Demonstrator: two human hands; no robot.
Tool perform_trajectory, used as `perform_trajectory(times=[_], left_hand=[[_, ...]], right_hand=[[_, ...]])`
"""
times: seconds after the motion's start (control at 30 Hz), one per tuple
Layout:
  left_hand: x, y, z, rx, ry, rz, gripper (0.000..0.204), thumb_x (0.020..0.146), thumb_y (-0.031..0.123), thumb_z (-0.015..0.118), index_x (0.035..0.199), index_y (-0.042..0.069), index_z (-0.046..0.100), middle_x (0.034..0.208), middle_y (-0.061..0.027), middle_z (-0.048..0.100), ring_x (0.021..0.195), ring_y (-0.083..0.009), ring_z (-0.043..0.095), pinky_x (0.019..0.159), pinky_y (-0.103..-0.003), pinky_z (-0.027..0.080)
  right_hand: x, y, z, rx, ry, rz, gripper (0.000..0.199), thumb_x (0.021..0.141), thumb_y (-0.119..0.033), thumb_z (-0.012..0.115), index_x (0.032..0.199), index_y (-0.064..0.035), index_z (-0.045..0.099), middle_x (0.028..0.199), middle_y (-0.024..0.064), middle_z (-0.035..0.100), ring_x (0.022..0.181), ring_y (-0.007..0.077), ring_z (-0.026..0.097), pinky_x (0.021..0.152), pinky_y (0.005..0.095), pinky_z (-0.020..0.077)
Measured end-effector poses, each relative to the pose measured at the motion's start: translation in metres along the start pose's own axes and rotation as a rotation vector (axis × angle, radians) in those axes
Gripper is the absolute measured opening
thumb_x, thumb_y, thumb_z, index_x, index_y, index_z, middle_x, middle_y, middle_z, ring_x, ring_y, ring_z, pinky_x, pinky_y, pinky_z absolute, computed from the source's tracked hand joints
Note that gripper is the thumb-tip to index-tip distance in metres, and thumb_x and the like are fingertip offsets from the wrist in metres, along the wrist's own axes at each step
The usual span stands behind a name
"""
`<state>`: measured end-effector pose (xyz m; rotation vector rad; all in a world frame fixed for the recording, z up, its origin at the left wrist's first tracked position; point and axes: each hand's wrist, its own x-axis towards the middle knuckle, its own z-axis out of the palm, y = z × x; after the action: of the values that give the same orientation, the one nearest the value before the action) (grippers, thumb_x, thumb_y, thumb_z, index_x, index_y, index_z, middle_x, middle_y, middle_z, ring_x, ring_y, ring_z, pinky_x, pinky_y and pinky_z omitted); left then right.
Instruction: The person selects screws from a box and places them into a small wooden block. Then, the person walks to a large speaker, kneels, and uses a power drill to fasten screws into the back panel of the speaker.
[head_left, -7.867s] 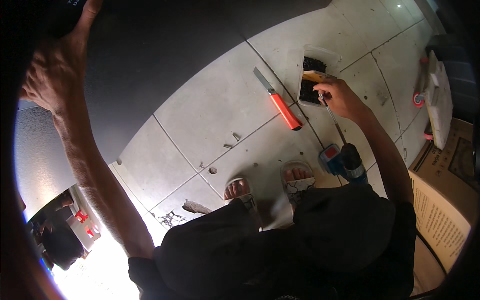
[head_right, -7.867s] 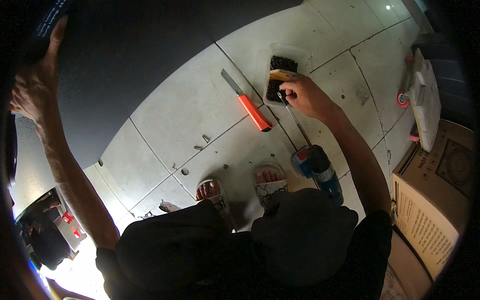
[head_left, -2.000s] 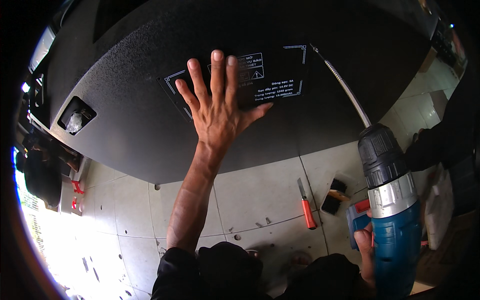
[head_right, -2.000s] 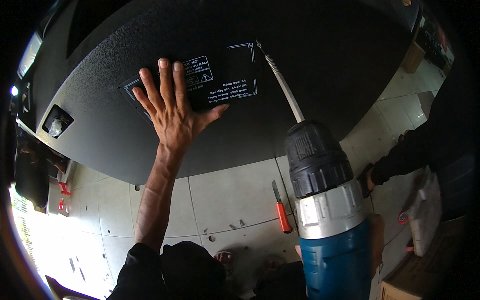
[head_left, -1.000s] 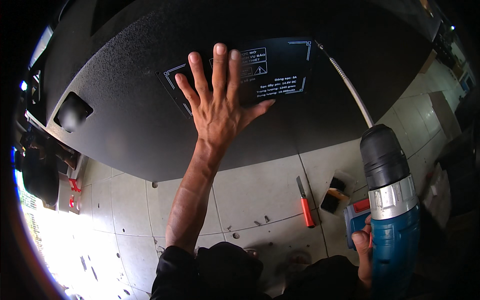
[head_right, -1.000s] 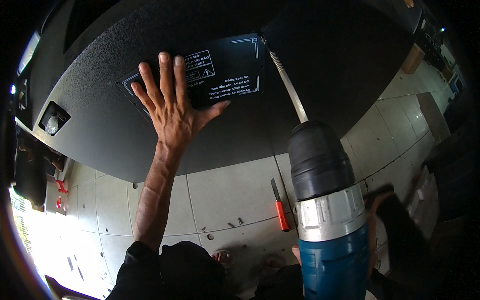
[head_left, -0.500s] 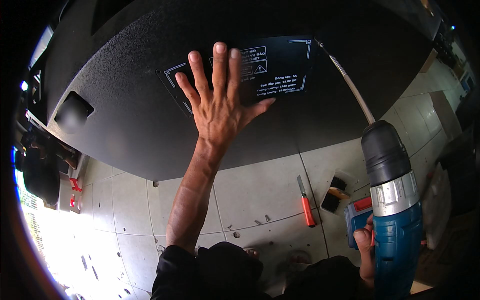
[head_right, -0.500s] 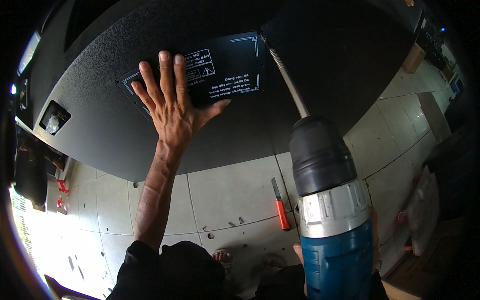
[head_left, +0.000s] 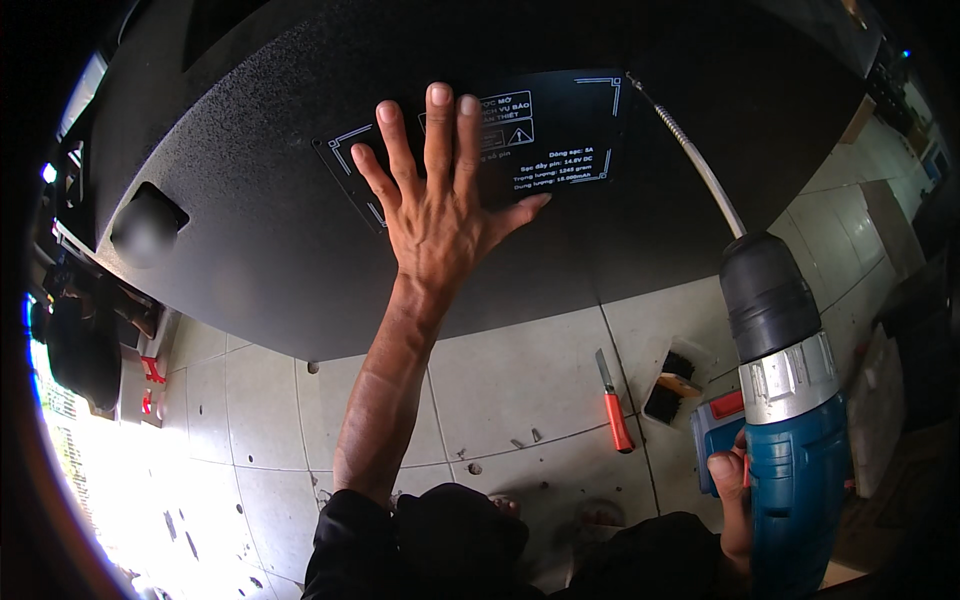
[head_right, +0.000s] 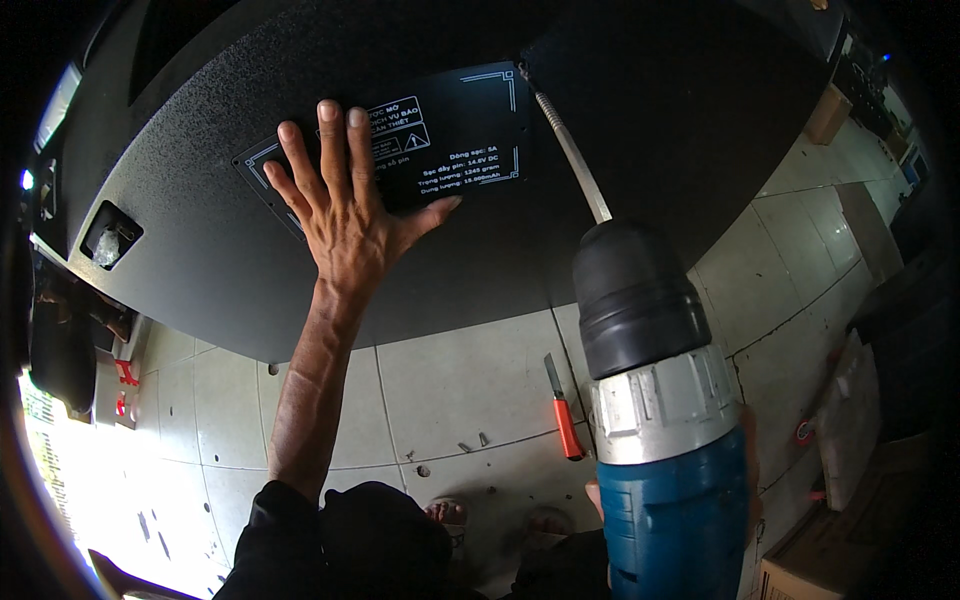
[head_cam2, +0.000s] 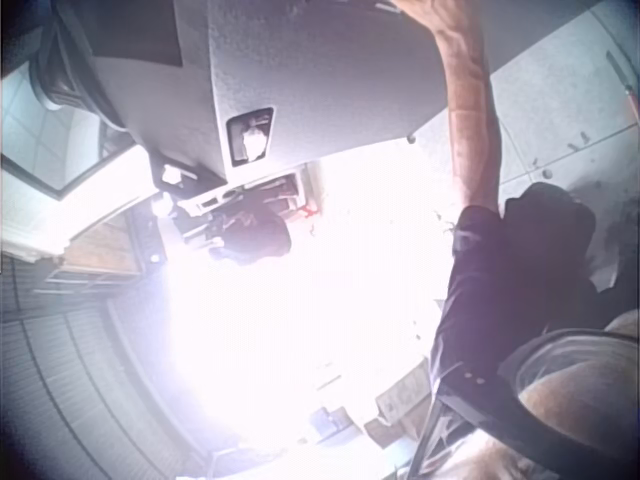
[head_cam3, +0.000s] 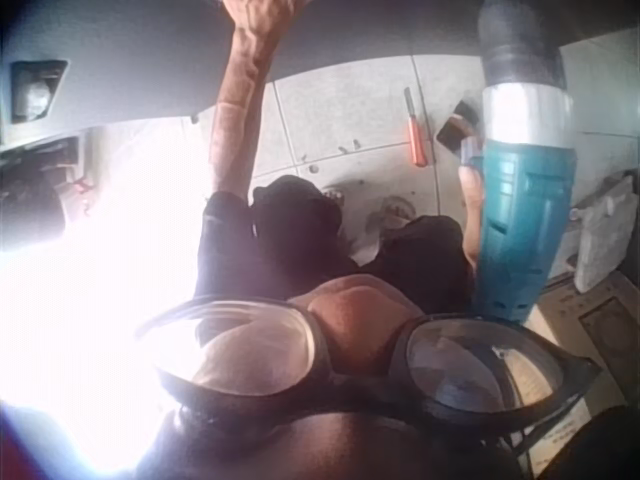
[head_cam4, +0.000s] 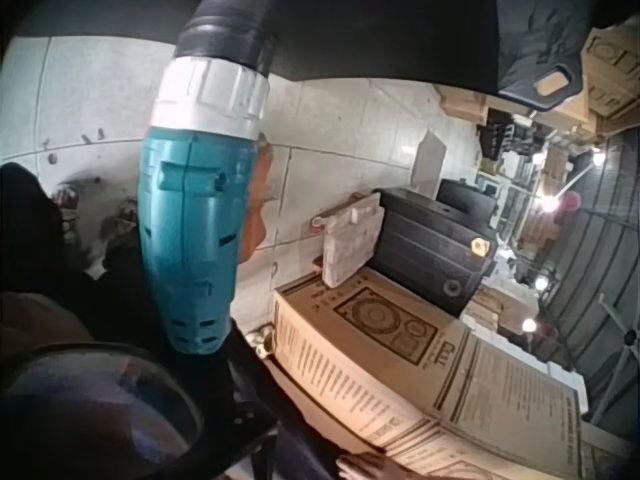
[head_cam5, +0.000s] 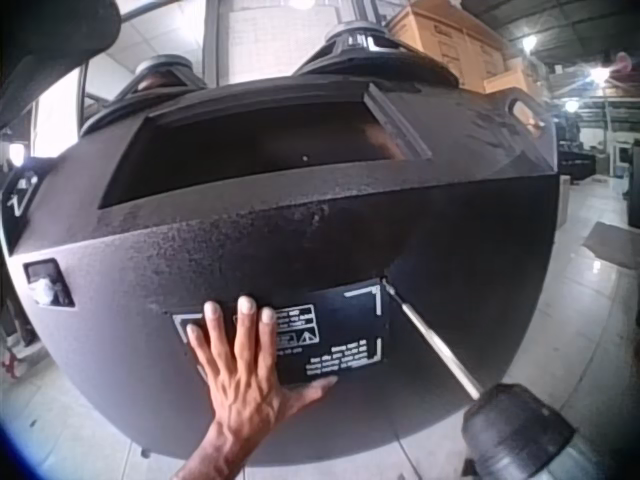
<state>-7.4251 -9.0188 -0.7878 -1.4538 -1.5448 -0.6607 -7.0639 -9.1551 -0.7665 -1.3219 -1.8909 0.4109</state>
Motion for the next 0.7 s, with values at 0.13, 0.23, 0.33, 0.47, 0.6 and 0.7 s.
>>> perform_trajectory(times=[0.13, 0.23, 0.33, 0.47, 0.6, 0.7], left_hand=[[-0.0002, 0.0006, -0.0009, -0.001, 0.006, 0.003, 0.123, 0.054, 0.083, 0.062, 0.147, 0.014, 0.02, 0.153, -0.0168, 0.009, 0.14, -0.042, -0.004, 0.107, -0.066, -0.006], [0.0, 0.0002, -0.0002, -0.001, 0.005, 0.001, 0.123, 0.054, 0.082, 0.062, 0.147, 0.014, 0.02, 0.153, -0.0168, 0.008, 0.14, -0.042, -0.005, 0.107, -0.066, -0.006], [0.0007, 0.0017, 0.0019, -0.004, 0.008, 0.001, 0.123, 0.054, 0.082, 0.062, 0.147, 0.014, 0.02, 0.153, -0.0167, 0.008, 0.14, -0.042, -0.005, 0.106, -0.067, -0.006], [0.0005, -0.0006, -0.0007, 0.008, 0.009, 0.011, 0.123, 0.054, 0.082, 0.062, 0.147, 0.014, 0.02, 0.153, -0.0168, 0.008, 0.14, -0.042, -0.005, 0.106, -0.067, -0.006], [0.0001, 0.0004, 0.0011, -0.001, 0.009, 0.006, 0.123, 0.055, 0.083, 0.062, 0.147, 0.013, 0.02, 0.153, -0.017, 0.008, 0.14, -0.042, -0.005, 0.107, -0.066, -0.006], [-0.0003, 0.0003, 0.0004, 0.006, 0.008, 0.004, 0.123, 0.055, 0.083, 0.062, 0.147, 0.013, 0.02, 0.153, -0.017, 0.008, 0.14, -0.042, -0.006, 0.107, -0.066, -0.006]], right_hand=[[0.0001, 0.001, -0.0002, 0.009, 0.002, -0.011, 0.036, 0.082, -0.025, 0.069, 0.11, -0.0062, 0.055, 0.094, 0.0039, 0.063, 0.081, 0.0153, 0.061, 0.072, 0.0251, 0.0476], [0.0024, -0.0014, 0.0037, 0.013, -0.004, -0.014, 0.036, 0.082, -0.024, 0.068, 0.11, -0.006, 0.055, 0.093, 0.004, 0.063, 0.08, 0.0152, 0.061, 0.072, 0.025, 0.0475], [0.0042, -0.001, 0.0023, 0.021, 0.0, -0.02, 0.036, 0.082, -0.024, 0.068, 0.11, -0.0058, 0.055, 0.093, 0.0041, 0.063, 0.08, 0.0151, 0.061, 0.072, 0.025, 0.0474], [0.0054, -0.0001, 0.0021, 0.041, -0.003, -0.028, 0.036, 0.082, -0.023, 0.068, 0.11, -0.0056, 0.055, 0.092, 0.0042, 0.063, 0.08, 0.0149, 0.061, 0.071, 0.0249, 0.0473], [0.0068, -0.0016, 0.0055, 0.029, -0.002, -0.031, 0.036, 0.082, -0.022, 0.068, 0.111, -0.0053, 0.055, 0.092, 0.0043, 0.063, 0.079, 0.0148, 0.061, 0.071, 0.0249, 0.0472], [0.0095, -0.0008, 0.0062, 0.036, -0.005, -0.041, 0.036, 0.082, -0.022, 0.068, 0.111, -0.0051, 0.055, 0.091, 0.0044, 0.063, 0.079, 0.0147, 0.061, 0.071, 0.0249, 0.0472]])
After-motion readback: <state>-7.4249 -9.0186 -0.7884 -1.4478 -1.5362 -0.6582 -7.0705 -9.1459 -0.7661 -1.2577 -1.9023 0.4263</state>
